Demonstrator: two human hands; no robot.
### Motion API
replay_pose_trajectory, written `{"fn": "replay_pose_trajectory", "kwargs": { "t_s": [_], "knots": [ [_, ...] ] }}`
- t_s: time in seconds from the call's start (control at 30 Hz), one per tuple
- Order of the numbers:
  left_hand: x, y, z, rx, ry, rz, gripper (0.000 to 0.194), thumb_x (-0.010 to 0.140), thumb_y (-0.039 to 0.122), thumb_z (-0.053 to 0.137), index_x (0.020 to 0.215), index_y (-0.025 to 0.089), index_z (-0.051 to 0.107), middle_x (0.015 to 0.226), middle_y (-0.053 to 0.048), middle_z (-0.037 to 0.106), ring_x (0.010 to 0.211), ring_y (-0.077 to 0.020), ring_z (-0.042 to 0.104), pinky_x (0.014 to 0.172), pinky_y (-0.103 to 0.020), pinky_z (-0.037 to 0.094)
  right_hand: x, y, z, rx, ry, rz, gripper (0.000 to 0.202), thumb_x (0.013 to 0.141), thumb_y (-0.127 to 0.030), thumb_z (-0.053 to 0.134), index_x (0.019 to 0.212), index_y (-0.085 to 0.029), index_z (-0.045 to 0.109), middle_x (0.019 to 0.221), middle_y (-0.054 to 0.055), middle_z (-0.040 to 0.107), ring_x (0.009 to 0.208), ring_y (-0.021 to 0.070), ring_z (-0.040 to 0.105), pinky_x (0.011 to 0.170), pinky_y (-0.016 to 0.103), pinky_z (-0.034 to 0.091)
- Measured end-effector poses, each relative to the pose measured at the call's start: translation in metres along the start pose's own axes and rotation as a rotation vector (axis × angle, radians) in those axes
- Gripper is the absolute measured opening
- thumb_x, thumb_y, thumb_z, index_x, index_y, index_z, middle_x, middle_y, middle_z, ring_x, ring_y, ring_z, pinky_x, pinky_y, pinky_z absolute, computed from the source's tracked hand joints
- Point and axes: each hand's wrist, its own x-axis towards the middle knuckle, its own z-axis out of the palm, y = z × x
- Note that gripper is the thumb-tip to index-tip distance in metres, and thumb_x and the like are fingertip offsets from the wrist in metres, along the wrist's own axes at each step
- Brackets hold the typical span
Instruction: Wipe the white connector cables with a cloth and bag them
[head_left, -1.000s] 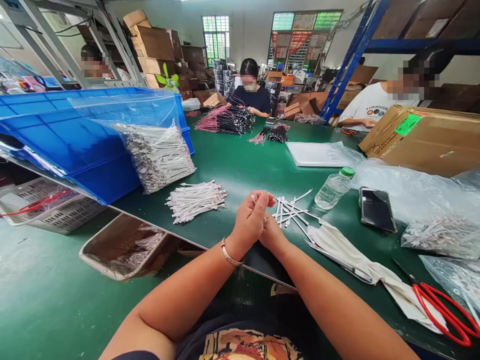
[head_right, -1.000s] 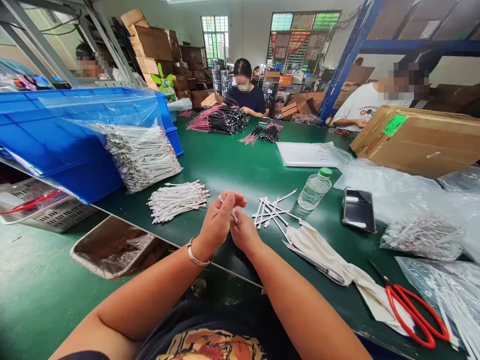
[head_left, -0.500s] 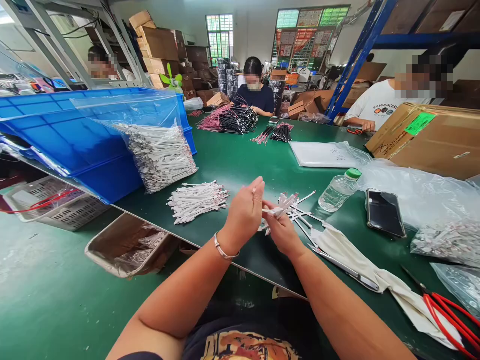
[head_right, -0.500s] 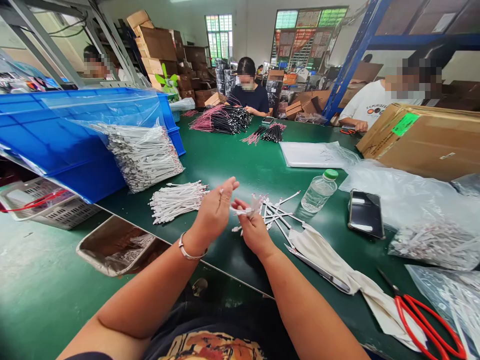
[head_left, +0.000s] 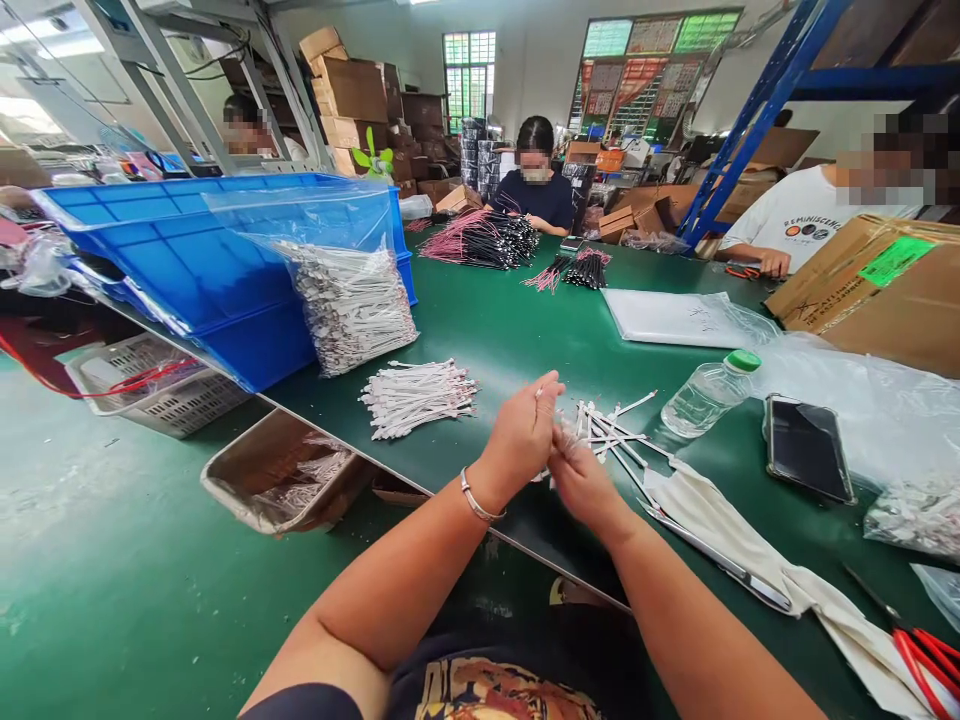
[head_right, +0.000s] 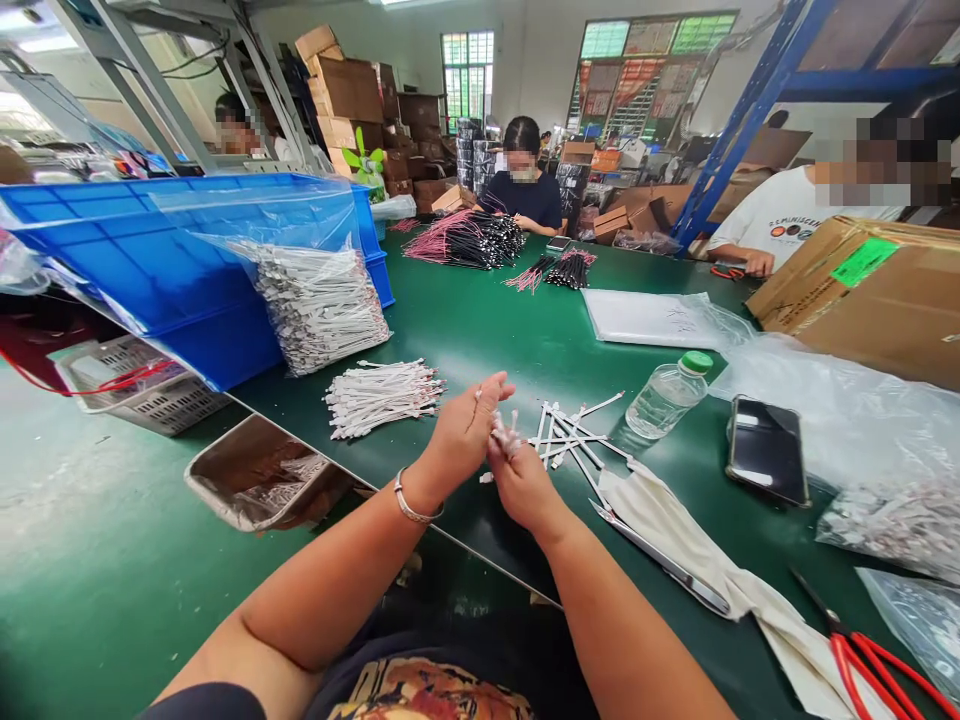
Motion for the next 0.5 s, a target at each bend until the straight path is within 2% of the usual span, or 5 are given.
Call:
{"fn": "replay_pose_trajectory", "kwargs": {
  "t_s": [0.07,0.2,0.27,0.37,0.5],
  "knots": [
    [-0.006,0.004,0.005,-0.021,-0.031,-0.007,0.044,0.095,0.036,0.024,0.123,0.015,0.052,0.115,-0.009,0.064,0.115,-0.0187,0.053,0.110,-0.042,0.021,-0.004,0.004,0.009,-0.086,-0.032,-0.055,0.026,0.079,-0.033,0.057,0.101,-0.023,0.065,0.105,0.006,0.066,0.104,0.0226,0.057,0.096,0.038,0.039],
    [-0.027,0.004,0.008,-0.102,0.008,-0.006,0.046,0.093,0.039,0.035,0.134,0.019,0.040,0.133,-0.009,0.050,0.126,-0.0193,0.042,0.113,-0.043,-0.001,-0.006,0.011,0.012,-0.096,0.105,-0.033,0.021,0.080,-0.035,0.055,0.094,-0.021,0.063,0.091,0.005,0.066,0.086,0.0211,0.059,0.081,0.036,0.044],
    [-0.039,-0.002,0.009,-0.221,0.096,-0.080,0.055,0.089,0.043,0.042,0.138,0.019,0.033,0.143,-0.008,0.036,0.133,-0.0196,0.029,0.113,-0.039,0.003,-0.004,0.009,0.009,-0.096,0.203,-0.010,0.019,0.084,-0.037,0.052,0.091,-0.021,0.060,0.083,0.003,0.063,0.077,0.0181,0.057,0.075,0.033,0.044],
    [-0.048,-0.011,0.011,-0.618,0.181,-0.391,0.065,0.086,0.054,0.041,0.139,0.018,0.029,0.147,-0.009,0.027,0.135,-0.0196,0.026,0.111,-0.034,0.020,-0.002,0.001,0.010,-0.076,0.345,0.013,0.021,0.088,-0.039,0.046,0.092,-0.021,0.055,0.076,0.000,0.058,0.073,0.0150,0.055,0.073,0.030,0.043],
    [-0.044,-0.013,0.013,-1.074,0.108,-0.729,0.068,0.083,0.065,0.030,0.125,0.015,0.047,0.130,-0.014,0.051,0.119,-0.0239,0.048,0.098,-0.036,0.039,-0.007,-0.007,0.029,-0.033,0.379,0.033,0.025,0.088,-0.044,0.043,0.086,-0.022,0.054,0.076,-0.001,0.057,0.070,0.0144,0.056,0.069,0.029,0.045]
  ]
}}
